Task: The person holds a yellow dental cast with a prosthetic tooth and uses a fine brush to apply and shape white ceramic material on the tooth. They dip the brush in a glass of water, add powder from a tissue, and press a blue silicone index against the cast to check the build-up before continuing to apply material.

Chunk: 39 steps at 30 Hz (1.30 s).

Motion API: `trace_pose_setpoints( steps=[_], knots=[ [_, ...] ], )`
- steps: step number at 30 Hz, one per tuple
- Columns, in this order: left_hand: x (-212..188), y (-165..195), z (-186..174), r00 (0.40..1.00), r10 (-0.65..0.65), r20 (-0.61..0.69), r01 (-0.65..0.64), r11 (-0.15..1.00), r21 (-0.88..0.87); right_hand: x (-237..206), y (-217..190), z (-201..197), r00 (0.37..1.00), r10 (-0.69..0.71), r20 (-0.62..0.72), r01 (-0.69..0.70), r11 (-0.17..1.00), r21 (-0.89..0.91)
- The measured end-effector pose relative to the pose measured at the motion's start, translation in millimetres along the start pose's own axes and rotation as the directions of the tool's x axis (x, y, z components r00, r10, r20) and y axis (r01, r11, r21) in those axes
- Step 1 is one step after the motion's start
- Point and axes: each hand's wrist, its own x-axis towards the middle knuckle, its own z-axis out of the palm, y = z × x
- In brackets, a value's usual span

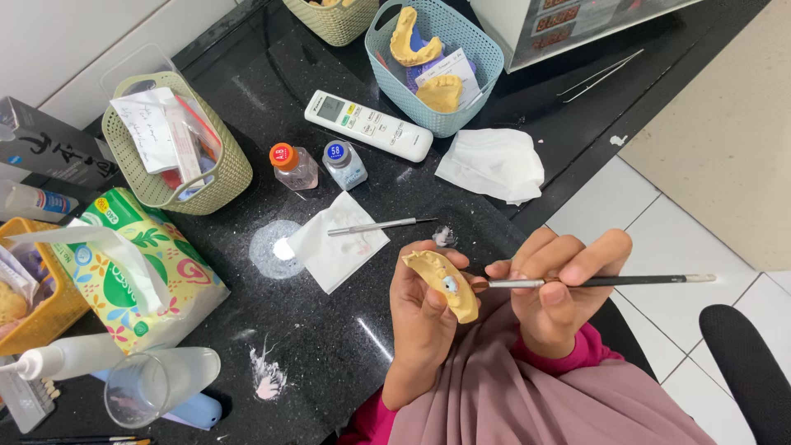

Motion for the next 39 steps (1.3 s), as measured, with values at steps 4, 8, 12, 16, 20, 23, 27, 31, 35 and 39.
trace_pose_setpoints(
  steps=[4,8,12,16,20,23,27,31,35,39],
  knots=[
    [0.0,1.7,7.1,1.0,-0.027,-0.002,0.027,0.999,-0.025,2.1,2.0,1.4,0.998,-0.005,0.059,0.003,0.999,0.039],
    [1.1,4.8,9.0,0.998,-0.068,0.008,0.068,0.997,-0.043,3.3,4.1,-1.7,0.995,0.039,0.094,-0.048,0.994,0.096],
    [2.5,4.9,12.3,0.996,-0.092,0.0,0.092,0.994,-0.055,6.1,4.0,-2.9,0.991,0.069,0.117,-0.084,0.989,0.122],
    [1.7,5.3,11.4,0.996,-0.087,0.009,0.087,0.995,-0.047,3.9,4.8,-1.5,0.991,0.075,0.113,-0.088,0.989,0.12],
    [1.2,5.9,10.8,0.996,-0.09,0.004,0.09,0.995,-0.034,3.9,5.0,-0.7,0.99,0.081,0.114,-0.095,0.988,0.122],
    [0.6,5.8,10.4,0.996,-0.092,0.0,0.092,0.995,-0.031,3.8,5.3,-0.2,0.991,0.069,0.112,-0.081,0.991,0.107],
    [0.1,5.2,9.5,0.996,-0.085,-0.002,0.085,0.996,-0.034,2.4,4.4,-0.8,0.989,0.076,0.124,-0.093,0.986,0.138],
    [-0.2,5.1,7.8,0.997,-0.083,0.002,0.083,0.996,-0.033,3.3,7.4,-1.9,0.989,0.069,0.131,-0.086,0.988,0.129],
    [-0.2,4.2,7.4,0.997,-0.076,0.003,0.076,0.997,-0.034,3.0,7.8,-1.9,0.99,0.067,0.124,-0.082,0.989,0.124],
    [-1.0,4.8,7.0,0.996,-0.089,0.008,0.09,0.995,-0.036,1.6,5.8,-0.3,0.987,0.11,0.119,-0.128,0.98,0.153]
  ],
)
